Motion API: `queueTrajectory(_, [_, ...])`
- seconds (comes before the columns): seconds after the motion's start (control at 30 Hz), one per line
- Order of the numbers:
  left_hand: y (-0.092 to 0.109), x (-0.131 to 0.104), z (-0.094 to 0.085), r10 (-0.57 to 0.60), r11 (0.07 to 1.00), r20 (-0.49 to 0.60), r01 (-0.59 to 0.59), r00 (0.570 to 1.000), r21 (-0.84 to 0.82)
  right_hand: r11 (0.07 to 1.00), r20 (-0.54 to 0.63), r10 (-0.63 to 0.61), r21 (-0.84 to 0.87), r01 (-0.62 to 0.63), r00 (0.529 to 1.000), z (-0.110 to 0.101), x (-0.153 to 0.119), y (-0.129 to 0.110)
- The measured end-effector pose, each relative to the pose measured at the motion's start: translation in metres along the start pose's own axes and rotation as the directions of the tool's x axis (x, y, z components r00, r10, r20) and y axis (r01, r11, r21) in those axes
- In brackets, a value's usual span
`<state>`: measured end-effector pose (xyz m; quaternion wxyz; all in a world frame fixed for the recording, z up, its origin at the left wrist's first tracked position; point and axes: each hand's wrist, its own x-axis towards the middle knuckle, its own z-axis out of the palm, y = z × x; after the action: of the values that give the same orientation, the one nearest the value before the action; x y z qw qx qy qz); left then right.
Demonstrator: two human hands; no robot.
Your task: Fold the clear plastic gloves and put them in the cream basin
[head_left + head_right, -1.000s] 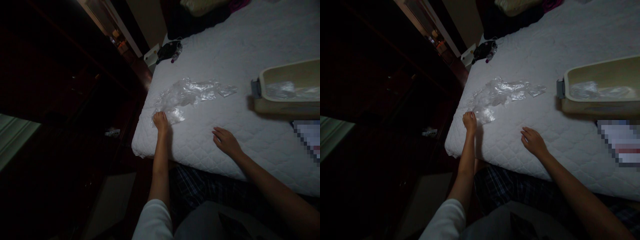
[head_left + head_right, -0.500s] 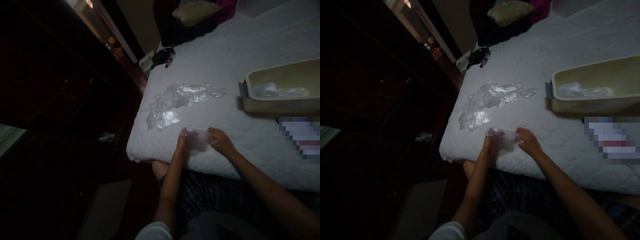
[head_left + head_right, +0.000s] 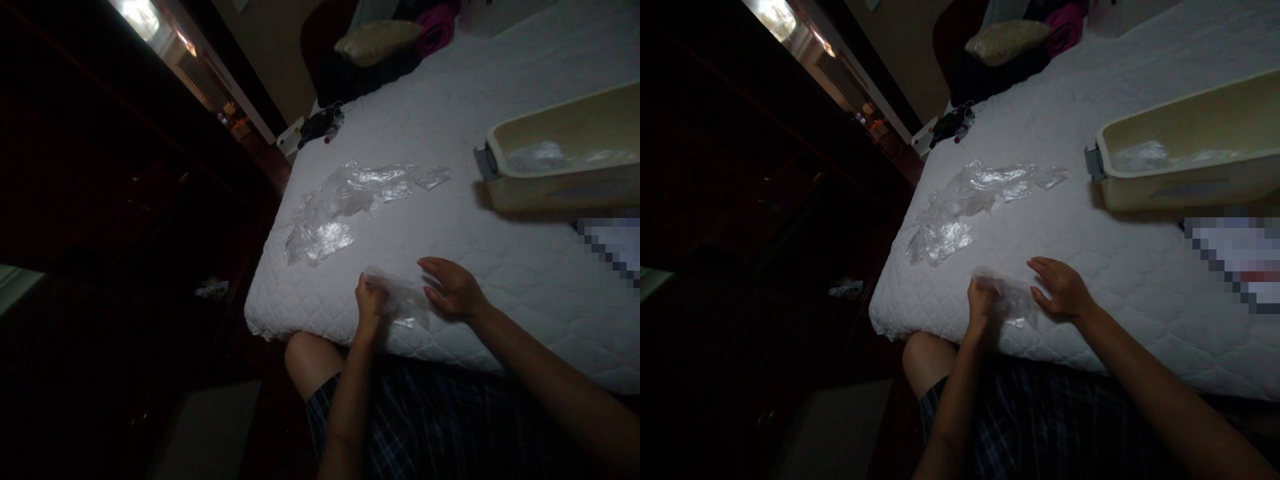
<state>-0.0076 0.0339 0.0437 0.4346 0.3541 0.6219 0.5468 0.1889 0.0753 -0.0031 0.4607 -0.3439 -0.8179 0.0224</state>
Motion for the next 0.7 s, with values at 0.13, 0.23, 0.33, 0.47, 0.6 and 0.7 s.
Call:
queueTrajectory(0.13, [0.006, -0.005, -0.004, 0.134, 0.990, -0.013, -0.134, 0.991, 0.041, 0.998, -0.027, -0.062, 0.016, 0.063, 0.998, -0.004, -0.002, -0.001])
queueTrajectory(0.23, [0.011, -0.011, -0.004, 0.055, 0.998, -0.030, -0.054, 0.998, 0.023, 0.985, 0.018, -0.172, 0.009, 0.172, 0.985, -0.003, -0.001, -0.005])
queueTrajectory(0.33, [0.009, -0.015, -0.003, -0.002, 1.000, -0.030, 0.002, 1.000, -0.010, 0.957, 0.049, -0.288, -0.006, 0.289, 0.956, -0.002, 0.003, -0.011])
queueTrajectory(0.47, [0.001, -0.016, -0.001, 0.028, 0.999, -0.022, -0.028, 0.999, -0.022, 0.944, 0.078, -0.322, -0.040, 0.326, 0.943, 0.000, 0.008, -0.017])
queueTrajectory(0.6, [-0.005, -0.014, -0.002, -0.006, 0.999, 0.015, 0.007, 1.000, -0.051, 0.941, 0.129, -0.327, -0.044, 0.335, 0.936, 0.000, 0.011, -0.019])
queueTrajectory(0.7, [-0.010, -0.010, -0.005, -0.029, 0.993, 0.029, 0.033, 0.999, -0.111, 0.943, 0.174, -0.324, -0.023, 0.332, 0.930, 0.002, 0.010, -0.019])
